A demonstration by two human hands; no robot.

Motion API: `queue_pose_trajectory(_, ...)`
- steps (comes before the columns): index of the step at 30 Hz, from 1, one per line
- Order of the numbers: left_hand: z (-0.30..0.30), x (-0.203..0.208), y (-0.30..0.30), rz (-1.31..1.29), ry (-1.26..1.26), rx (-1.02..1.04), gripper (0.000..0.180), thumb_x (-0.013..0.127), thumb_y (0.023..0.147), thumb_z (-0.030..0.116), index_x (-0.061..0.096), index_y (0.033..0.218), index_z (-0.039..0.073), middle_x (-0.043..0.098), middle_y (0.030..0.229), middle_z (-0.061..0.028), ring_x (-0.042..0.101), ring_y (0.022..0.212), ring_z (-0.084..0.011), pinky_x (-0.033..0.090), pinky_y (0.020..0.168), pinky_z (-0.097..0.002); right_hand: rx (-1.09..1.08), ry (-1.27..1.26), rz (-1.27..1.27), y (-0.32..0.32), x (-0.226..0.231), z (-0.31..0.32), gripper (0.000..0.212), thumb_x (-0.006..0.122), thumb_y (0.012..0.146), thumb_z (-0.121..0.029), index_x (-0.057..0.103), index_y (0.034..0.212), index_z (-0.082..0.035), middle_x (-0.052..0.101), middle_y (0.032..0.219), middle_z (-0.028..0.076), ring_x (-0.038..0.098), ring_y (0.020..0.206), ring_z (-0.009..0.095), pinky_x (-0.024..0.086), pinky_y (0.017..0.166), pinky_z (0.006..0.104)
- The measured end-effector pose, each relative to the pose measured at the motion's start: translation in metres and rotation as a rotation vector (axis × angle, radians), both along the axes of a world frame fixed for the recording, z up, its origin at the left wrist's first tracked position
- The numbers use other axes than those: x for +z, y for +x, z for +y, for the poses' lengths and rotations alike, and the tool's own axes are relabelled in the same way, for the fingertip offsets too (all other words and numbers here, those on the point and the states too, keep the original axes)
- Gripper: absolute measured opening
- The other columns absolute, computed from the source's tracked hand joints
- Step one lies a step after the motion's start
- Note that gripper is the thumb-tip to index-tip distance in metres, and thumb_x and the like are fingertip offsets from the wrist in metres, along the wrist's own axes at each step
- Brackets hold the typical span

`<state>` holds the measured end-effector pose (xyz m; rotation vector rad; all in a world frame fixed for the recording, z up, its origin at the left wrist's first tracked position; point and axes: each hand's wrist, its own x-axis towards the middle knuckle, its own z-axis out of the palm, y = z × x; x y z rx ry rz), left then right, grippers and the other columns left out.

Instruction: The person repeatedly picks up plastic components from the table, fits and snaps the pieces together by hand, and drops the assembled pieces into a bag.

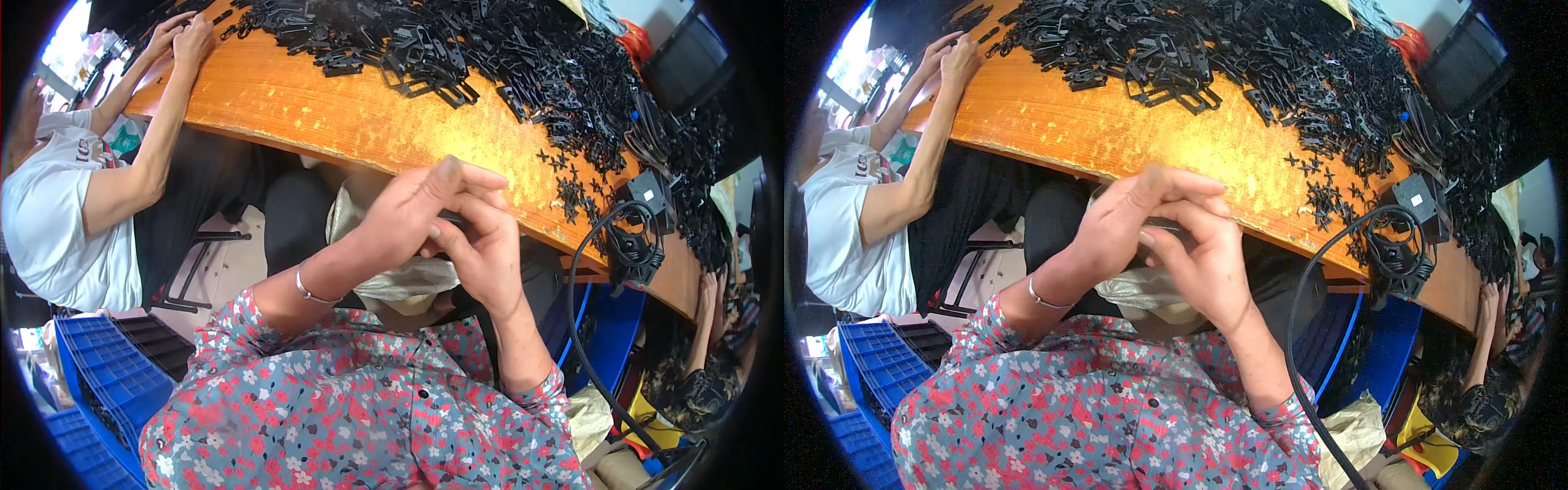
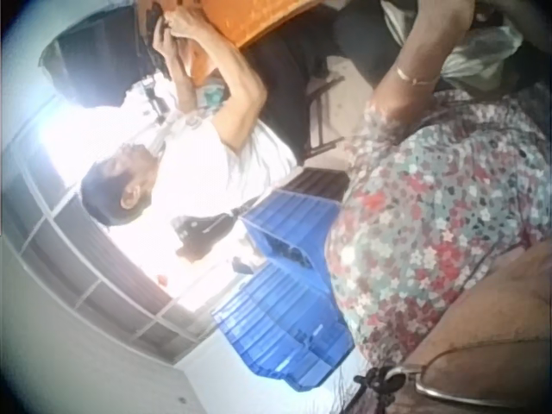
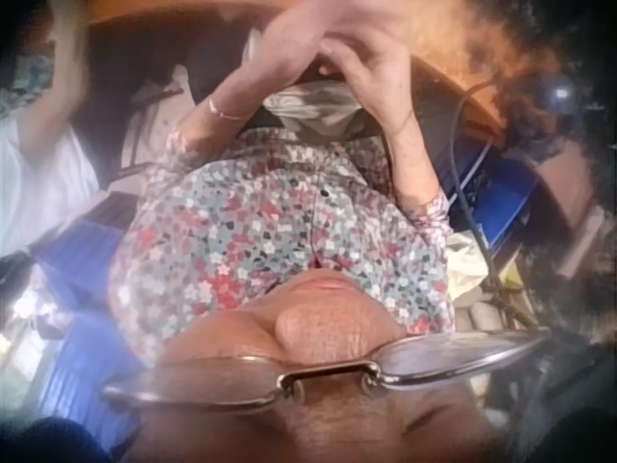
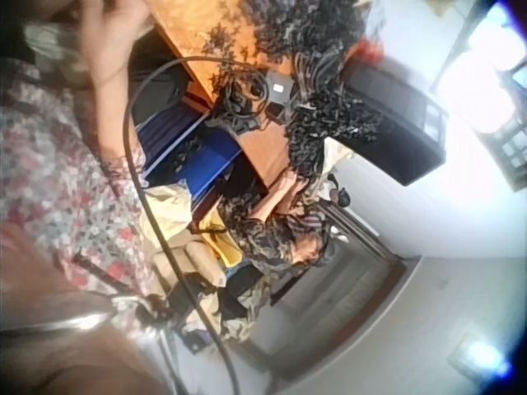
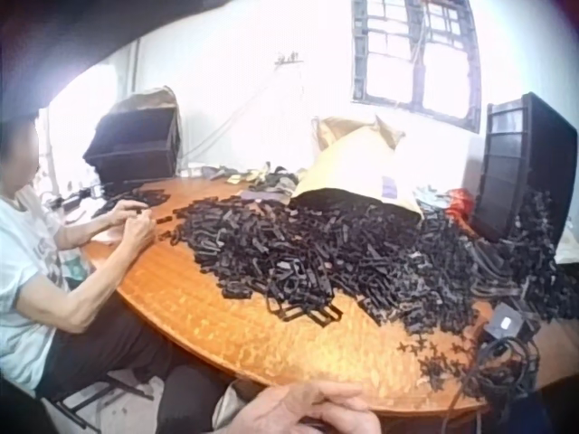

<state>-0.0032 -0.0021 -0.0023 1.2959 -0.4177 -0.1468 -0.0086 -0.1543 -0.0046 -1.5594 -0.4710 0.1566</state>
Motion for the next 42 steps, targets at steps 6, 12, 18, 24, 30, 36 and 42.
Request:
queue_pose_trajectory(6, 0.019, -0.001, 0.014, 0.327, -0.421, 0.242, 0.053, 0.036, 0.114, 0.044, 0.055, 0.131, -0.002, 0.069, 0.102, -0.0164, 0.070, 0.094, -0.0251, 0.058, 0.089, -0.0390, 0.143, 0.054, 0.313, 0.001, 0.011, 0.017, 0.023, 0.061, 0.103, -0.007, 0.064, 0.124, 0.005, 0.068, 0.092, 0.005, 0.067, 0.076, 0.010, 0.056, 0.067, 0.0243)
queue_pose_trajectory(12, 0.034, -0.010, 0.005, 0.301, -0.352, 0.350, 0.046, 0.039, 0.114, 0.037, 0.055, 0.126, -0.004, 0.068, 0.098, -0.0158, 0.067, 0.080, -0.0211, 0.056, 0.076, -0.0329, 0.309, 0.110, 0.485, -0.007, -0.002, 0.009, 0.028, 0.059, 0.106, -0.008, 0.060, 0.130, 0.005, 0.071, 0.103, 0.009, 0.073, 0.085, 0.015, 0.060, 0.077, 0.0269)
queue_pose_trajectory(18, 0.027, -0.023, -0.014, 0.363, -0.392, 0.322, 0.043, 0.040, 0.114, 0.036, 0.058, 0.121, -0.003, 0.068, 0.095, -0.0141, 0.068, 0.081, -0.0202, 0.057, 0.078, -0.0320, 0.276, 0.017, 0.308, -0.012, -0.021, 0.004, 0.019, 0.059, 0.105, -0.007, 0.066, 0.118, 0.006, 0.072, 0.095, 0.009, 0.072, 0.077, 0.012, 0.056, 0.072, 0.0255)
queue_pose_trajectory(24, 0.038, -0.008, 0.010, 0.197, -0.130, 0.316, 0.032, 0.048, 0.112, 0.027, 0.062, 0.118, -0.002, 0.068, 0.094, -0.0109, 0.068, 0.085, -0.0173, 0.056, 0.079, -0.0313, 0.219, 0.185, 0.423, -0.011, -0.032, 0.008, 0.022, 0.058, 0.106, -0.007, 0.063, 0.123, 0.005, 0.071, 0.093, 0.007, 0.070, 0.079, 0.010, 0.055, 0.073, 0.0250)
queue_pose_trajectory(30, 0.056, -0.005, 0.102, -0.734, 0.874, 0.760, 0.021, 0.071, 0.092, 0.007, 0.067, 0.112, 0.004, 0.066, 0.105, -0.0119, 0.067, 0.097, -0.0275, 0.054, 0.084, -0.0374, -0.135, -0.652, -0.367, -0.004, -0.031, -0.011, 0.033, 0.074, 0.090, -0.011, 0.067, 0.121, -0.002, 0.072, 0.104, 0.023, 0.071, 0.090, 0.041, 0.058, 0.080, 0.0440)
queue_pose_trajectory(36, 0.059, -0.016, 0.122, -0.756, 1.153, 0.677, 0.015, 0.072, 0.087, 0.006, 0.068, 0.102, 0.006, 0.063, 0.101, -0.0123, 0.063, 0.102, -0.0335, 0.053, 0.087, -0.0425, -0.407, -0.563, -0.404, 0.042, 0.005, -0.052, 0.010, 0.071, 0.093, -0.013, 0.073, 0.099, -0.005, 0.074, 0.094, 0.017, 0.072, 0.085, 0.037, 0.057, 0.074, 0.0405)
queue_pose_trajectory(42, 0.049, -0.015, 0.121, -0.786, 1.006, 0.699, 0.018, 0.070, 0.087, 0.001, 0.070, 0.104, 0.006, 0.062, 0.096, -0.0120, 0.064, 0.093, -0.0324, 0.054, 0.080, -0.0390, -0.711, -0.819, -0.715, 0.116, 0.012, -0.097, 0.007, 0.071, 0.089, -0.008, 0.073, 0.094, -0.004, 0.067, 0.087, 0.016, 0.068, 0.079, 0.039, 0.053, 0.069, 0.0463)
